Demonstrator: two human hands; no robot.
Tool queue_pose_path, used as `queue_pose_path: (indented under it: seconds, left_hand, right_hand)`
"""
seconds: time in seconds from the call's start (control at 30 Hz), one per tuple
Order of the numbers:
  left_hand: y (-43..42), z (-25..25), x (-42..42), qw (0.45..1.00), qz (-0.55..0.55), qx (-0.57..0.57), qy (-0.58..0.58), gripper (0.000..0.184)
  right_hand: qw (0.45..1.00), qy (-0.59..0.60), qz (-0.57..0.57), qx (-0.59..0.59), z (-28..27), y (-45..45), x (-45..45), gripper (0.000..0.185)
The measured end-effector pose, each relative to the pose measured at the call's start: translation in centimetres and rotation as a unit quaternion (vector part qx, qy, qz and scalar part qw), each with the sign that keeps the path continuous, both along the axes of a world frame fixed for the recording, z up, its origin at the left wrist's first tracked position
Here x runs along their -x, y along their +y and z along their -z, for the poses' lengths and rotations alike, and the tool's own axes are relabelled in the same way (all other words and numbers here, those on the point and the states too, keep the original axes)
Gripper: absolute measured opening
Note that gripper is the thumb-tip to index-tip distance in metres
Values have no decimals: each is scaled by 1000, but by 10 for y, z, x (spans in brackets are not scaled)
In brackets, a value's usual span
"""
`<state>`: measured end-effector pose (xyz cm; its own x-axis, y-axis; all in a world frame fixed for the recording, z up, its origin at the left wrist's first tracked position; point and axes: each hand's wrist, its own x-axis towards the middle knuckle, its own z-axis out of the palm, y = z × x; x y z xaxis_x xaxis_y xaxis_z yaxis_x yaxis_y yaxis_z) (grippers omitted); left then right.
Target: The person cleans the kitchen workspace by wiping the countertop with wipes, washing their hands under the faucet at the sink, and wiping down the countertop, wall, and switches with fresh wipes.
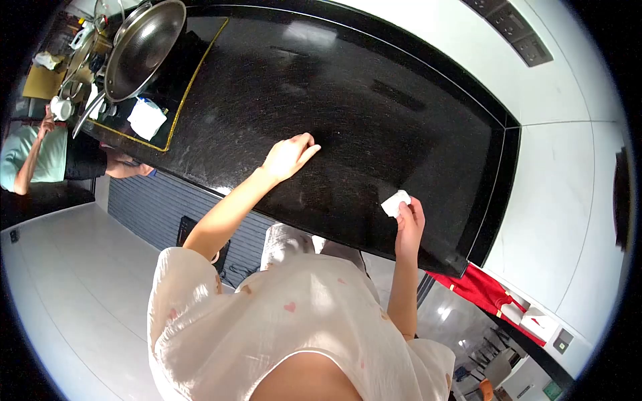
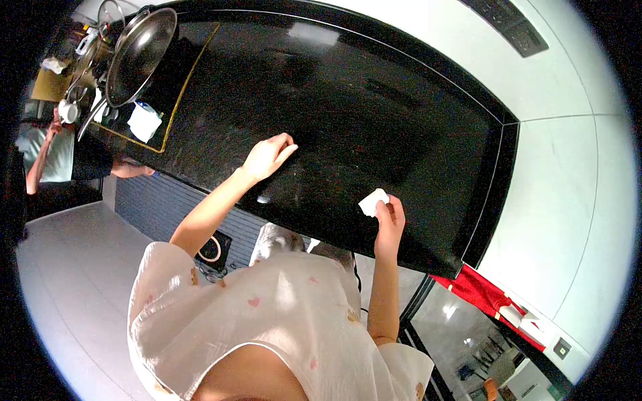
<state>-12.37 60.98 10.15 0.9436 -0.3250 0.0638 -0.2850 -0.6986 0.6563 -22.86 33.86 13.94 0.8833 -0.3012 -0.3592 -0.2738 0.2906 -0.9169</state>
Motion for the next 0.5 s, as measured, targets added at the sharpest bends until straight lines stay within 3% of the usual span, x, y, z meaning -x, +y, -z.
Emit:
queue_pose_path:
  seconds: [0.07, 0.17, 0.2, 0.23, 0.3, 0.37, 0.5]
  left_hand:
    - [11, 5, 4, 1000, 6, 4, 7, 33]
    - [20, -10, 14, 974, 23, -174, 140, 44]
    - [24, -14, 20, 984, 19, -162, 69, 45]
    - [26, -7, 26, 997, -12, -31, -67, 34]
    - [37, -4, 32, 995, -22, 88, -43, 26]
    - [54, -14, 39, 999, -21, 4, 27, 24]
    - [103, -10, 48, 999, -19, -24, 44, 38]
  right_hand:
    - [1000, 1, -15, 10, -1, 8, -3, 21]
    - [998, 5, -43, 45, 3, 24, -9, 21]
    - [996, 12, -74, 54, -3, 33, -13, 20]
    - [993, 3, -99, 68, -2, 42, -16, 20]
    - [985, -19, -147, 94, 2, 63, -23, 19]
    - [984, -17, -153, 84, 1, 87, -31, 20]
    - [981, -30, -175, 79, 2, 136, -50, 21]
